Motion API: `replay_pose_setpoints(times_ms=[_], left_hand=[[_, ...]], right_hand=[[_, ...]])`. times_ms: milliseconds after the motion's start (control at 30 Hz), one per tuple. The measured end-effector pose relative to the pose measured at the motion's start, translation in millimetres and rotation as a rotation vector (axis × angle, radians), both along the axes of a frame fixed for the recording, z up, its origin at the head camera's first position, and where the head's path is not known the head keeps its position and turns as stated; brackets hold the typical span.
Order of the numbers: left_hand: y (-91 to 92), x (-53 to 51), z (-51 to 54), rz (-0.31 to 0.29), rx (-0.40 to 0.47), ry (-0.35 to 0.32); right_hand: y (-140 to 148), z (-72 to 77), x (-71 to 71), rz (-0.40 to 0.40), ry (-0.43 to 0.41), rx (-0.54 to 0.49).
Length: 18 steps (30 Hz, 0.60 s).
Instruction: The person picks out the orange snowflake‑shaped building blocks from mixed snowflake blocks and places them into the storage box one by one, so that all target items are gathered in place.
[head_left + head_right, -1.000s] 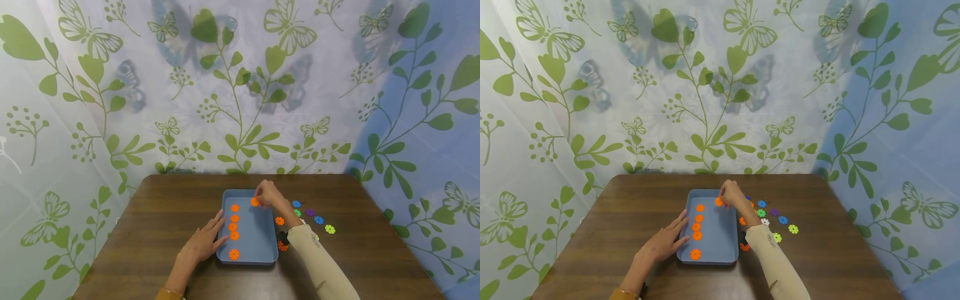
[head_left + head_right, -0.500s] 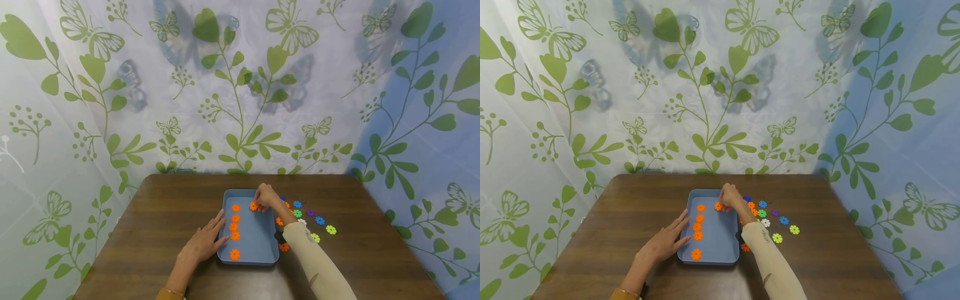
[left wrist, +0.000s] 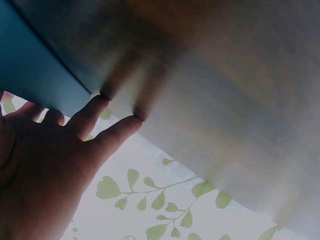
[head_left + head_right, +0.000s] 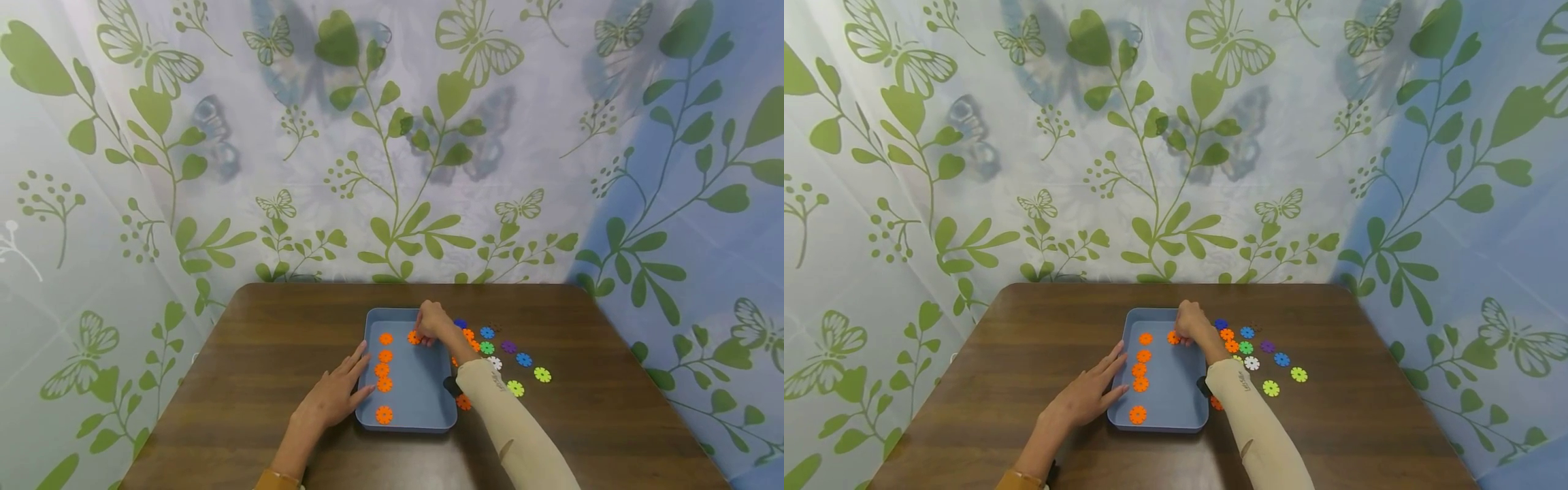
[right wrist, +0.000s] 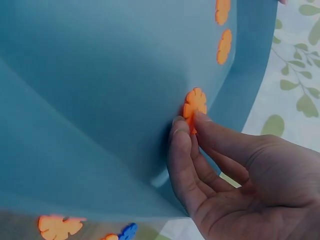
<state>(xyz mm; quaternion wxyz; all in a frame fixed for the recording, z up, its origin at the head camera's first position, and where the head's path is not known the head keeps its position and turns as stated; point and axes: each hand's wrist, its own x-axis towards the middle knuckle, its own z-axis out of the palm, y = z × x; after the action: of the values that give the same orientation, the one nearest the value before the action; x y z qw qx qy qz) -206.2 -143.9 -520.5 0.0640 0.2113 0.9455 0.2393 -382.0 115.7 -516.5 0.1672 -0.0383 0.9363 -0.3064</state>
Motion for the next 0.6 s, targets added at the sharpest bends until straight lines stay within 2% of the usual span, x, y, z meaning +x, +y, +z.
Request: replay_pose_setpoints(times_ms=[167, 233, 333, 400, 433, 467, 500, 600], left_hand=[[1.1, -0.3, 2.0, -0.001, -0.002, 0.004], [1.3, -0.5, 2.3, -0.002, -0.002, 0.007], [1.3, -0.9, 2.2, -0.003, -0.002, 0.009], [1.2, -0.9, 2.1, -0.004, 0.002, 0.008], [1.2, -0.9, 2.1, -0.005, 0.003, 0.008], [1.2, -0.8, 2.0, -0.005, 0.004, 0.008], [1.1, -0.6, 2.0, -0.005, 0.004, 0.008], [0.4, 0.5, 2.4, -0.006, 0.009, 0.002]], right_hand=[[11.5, -61.0, -46.5, 0.033, 0.038, 0.000], [15.0, -77.0, -58.1, 0.034, 0.053, -0.012], [14.8, -78.4, -59.3, 0.024, 0.061, -0.013], [11.9, -67.8, -52.0, 0.026, 0.053, -0.006], [8.4, -53.9, -40.7, 0.020, 0.059, 0.003], [7.8, -54.0, -40.1, 0.019, 0.065, 0.011], [5.1, -47.5, -35.6, 0.009, 0.059, 0.023], [8.5, -58.8, -41.8, 0.025, 0.095, 0.010]])
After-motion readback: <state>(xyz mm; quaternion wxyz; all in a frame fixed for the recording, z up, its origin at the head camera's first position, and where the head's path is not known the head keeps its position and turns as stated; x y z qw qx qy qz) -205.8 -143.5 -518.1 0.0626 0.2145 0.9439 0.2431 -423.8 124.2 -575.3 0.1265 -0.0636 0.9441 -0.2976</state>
